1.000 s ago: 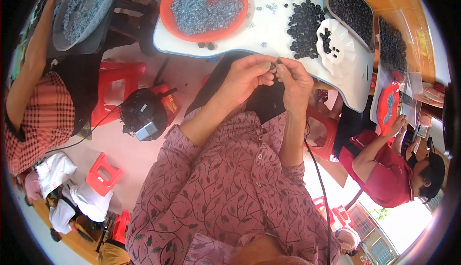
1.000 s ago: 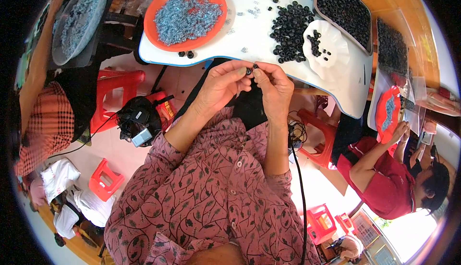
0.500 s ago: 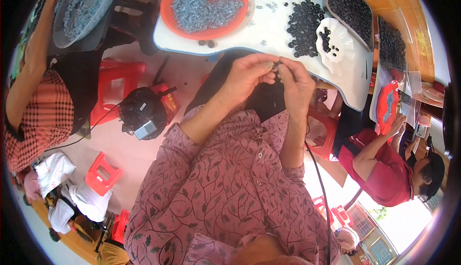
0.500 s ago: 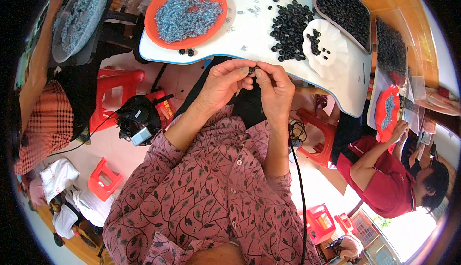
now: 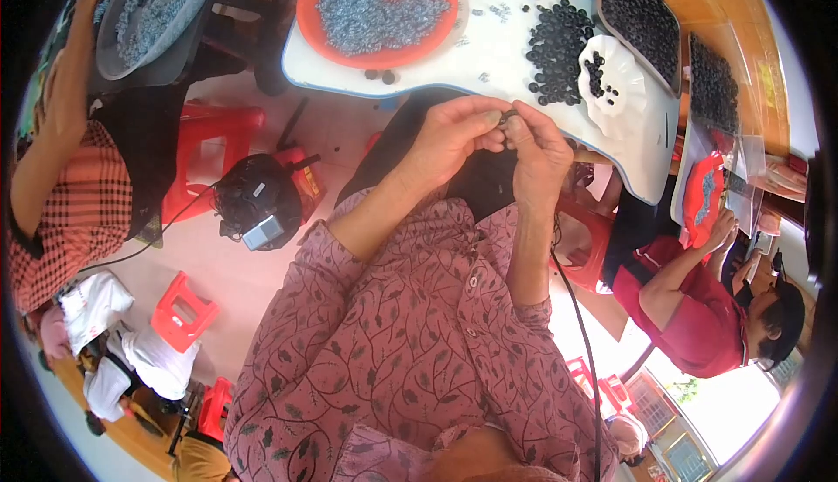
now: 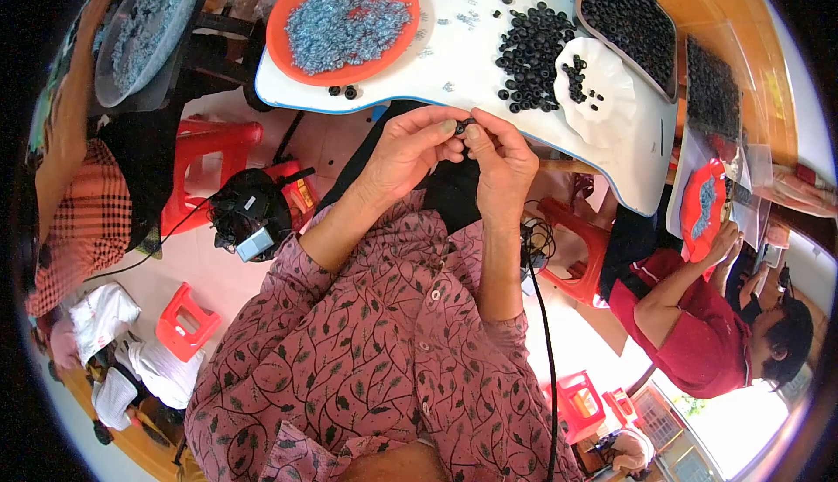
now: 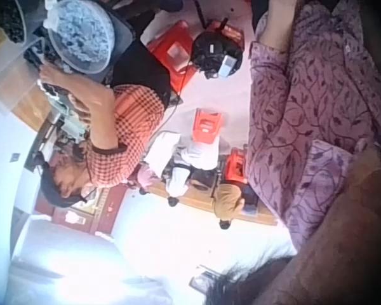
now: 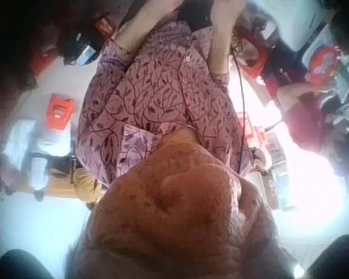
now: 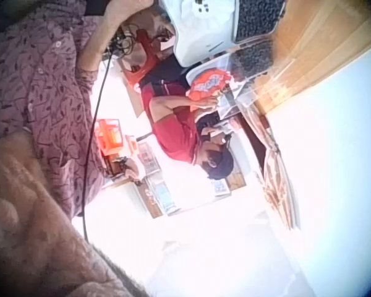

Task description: The person assembles and sorts small plastic components by hand, placing them into a red bowl, a blue basket, and a plastic tray.

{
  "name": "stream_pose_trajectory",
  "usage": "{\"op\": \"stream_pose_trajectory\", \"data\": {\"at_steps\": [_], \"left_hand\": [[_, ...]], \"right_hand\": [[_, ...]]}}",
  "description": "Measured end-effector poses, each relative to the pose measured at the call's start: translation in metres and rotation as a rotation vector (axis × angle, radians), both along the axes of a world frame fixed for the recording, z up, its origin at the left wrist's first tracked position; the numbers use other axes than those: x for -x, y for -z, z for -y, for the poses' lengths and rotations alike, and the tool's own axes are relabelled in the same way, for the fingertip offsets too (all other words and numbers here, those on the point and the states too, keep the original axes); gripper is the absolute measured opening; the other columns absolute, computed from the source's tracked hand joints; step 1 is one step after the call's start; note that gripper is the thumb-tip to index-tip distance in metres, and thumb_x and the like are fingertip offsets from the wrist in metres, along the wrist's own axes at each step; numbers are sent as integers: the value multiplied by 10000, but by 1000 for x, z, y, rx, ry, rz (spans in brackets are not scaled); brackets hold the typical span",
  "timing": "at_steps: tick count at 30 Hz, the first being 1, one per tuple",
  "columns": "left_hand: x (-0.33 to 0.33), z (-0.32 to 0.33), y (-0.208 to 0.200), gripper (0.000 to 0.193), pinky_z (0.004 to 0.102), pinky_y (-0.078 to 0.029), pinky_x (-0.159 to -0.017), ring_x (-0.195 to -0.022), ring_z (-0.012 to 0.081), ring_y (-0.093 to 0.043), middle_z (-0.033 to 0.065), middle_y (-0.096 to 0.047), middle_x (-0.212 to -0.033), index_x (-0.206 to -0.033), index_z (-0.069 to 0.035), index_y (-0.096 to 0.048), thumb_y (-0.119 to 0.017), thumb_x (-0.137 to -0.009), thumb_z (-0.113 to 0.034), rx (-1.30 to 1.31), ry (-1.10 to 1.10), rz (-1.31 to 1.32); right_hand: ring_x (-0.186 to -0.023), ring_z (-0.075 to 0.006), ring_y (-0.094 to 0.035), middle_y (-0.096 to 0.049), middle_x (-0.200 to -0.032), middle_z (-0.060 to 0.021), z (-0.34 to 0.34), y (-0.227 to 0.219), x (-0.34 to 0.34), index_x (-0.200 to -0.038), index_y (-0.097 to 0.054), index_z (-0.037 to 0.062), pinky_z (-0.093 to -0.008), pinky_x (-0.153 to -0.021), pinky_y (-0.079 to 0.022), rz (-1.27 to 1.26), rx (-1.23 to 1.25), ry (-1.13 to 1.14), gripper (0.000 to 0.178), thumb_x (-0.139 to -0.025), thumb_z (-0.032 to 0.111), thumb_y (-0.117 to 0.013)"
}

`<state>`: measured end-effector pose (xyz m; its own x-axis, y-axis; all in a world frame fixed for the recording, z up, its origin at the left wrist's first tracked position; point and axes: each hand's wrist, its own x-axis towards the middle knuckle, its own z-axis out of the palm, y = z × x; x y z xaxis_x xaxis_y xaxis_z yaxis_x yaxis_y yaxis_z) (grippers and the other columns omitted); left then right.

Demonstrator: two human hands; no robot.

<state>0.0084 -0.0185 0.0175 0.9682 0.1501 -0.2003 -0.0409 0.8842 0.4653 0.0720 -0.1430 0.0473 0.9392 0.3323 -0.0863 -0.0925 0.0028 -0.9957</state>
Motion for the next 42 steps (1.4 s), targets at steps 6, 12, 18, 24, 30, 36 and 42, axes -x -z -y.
{"op": "stream_pose_trajectory", "data": {"at_steps": [6,12,18,24,30,36,42], "left_hand": [[0,1,2,257,278,-572,-732,-841,148,-671,106,-677,-1015,-1181,48,-614,-577,-957,-73,-1,-7,4],[1,-1,-1,261,286,-571,-733,-834,158,-674,115,-678,-1007,-1182,50,-612,-577,-959,-80,106,-2,38],[1,-2,1,257,292,-572,-725,-805,160,-668,112,-675,-982,-1175,56,-613,-567,-962,-80,146,-13,61],[1,-2,1,240,282,-570,-729,-815,151,-669,100,-675,-968,-1152,43,-627,-589,-951,-83,126,-16,56],[2,-1,-3,239,270,-561,-723,-793,132,-652,86,-669,-945,-1150,36,-634,-604,-946,-84,70,-26,24],[2,0,-1,239,270,-568,-727,-799,144,-668,98,-682,-962,-1157,42,-633,-574,-962,-83,41,-42,27],[2,-1,-1,242,271,-561,-723,-786,140,-662,90,-681,-917,-1154,42,-636,-573,-966,-96,36,-44,17]], "right_hand": [[-707,-57,-544,-656,-852,0,0,3,0,-1081,-701,2,-190,-636,-448,-40,-60,7,211,-874,43,-702],[-755,-68,-551,-641,-924,-22,-2,3,2,-1030,-708,-7,-195,-653,-445,38,-110,-2,177,-853,1,-706],[-787,-78,-562,-628,-951,-28,-2,-2,3,-982,-713,2,-197,-684,-448,120,-94,-37,156,-828,-21,-721],[-857,-93,-567,-616,-956,-29,0,-2,4,-971,-719,16,-205,-747,-445,224,-8,-37,162,-812,2,-746],[-869,-99,-569,-610,-964,-33,-2,-4,5,-972,-720,18,-208,-761,-446,294,40,-29,169,-807,16,-755],[-871,-105,-572,-606,-962,-41,-2,-5,6,-974,-715,14,-215,-765,-457,327,90,-33,165,-812,14,-748],[-871,-111,-572,-603,-965,-45,-4,-8,8,-981,-703,7,-221,-766,-465,343,119,-36,167,-817,-1,-735]]}}
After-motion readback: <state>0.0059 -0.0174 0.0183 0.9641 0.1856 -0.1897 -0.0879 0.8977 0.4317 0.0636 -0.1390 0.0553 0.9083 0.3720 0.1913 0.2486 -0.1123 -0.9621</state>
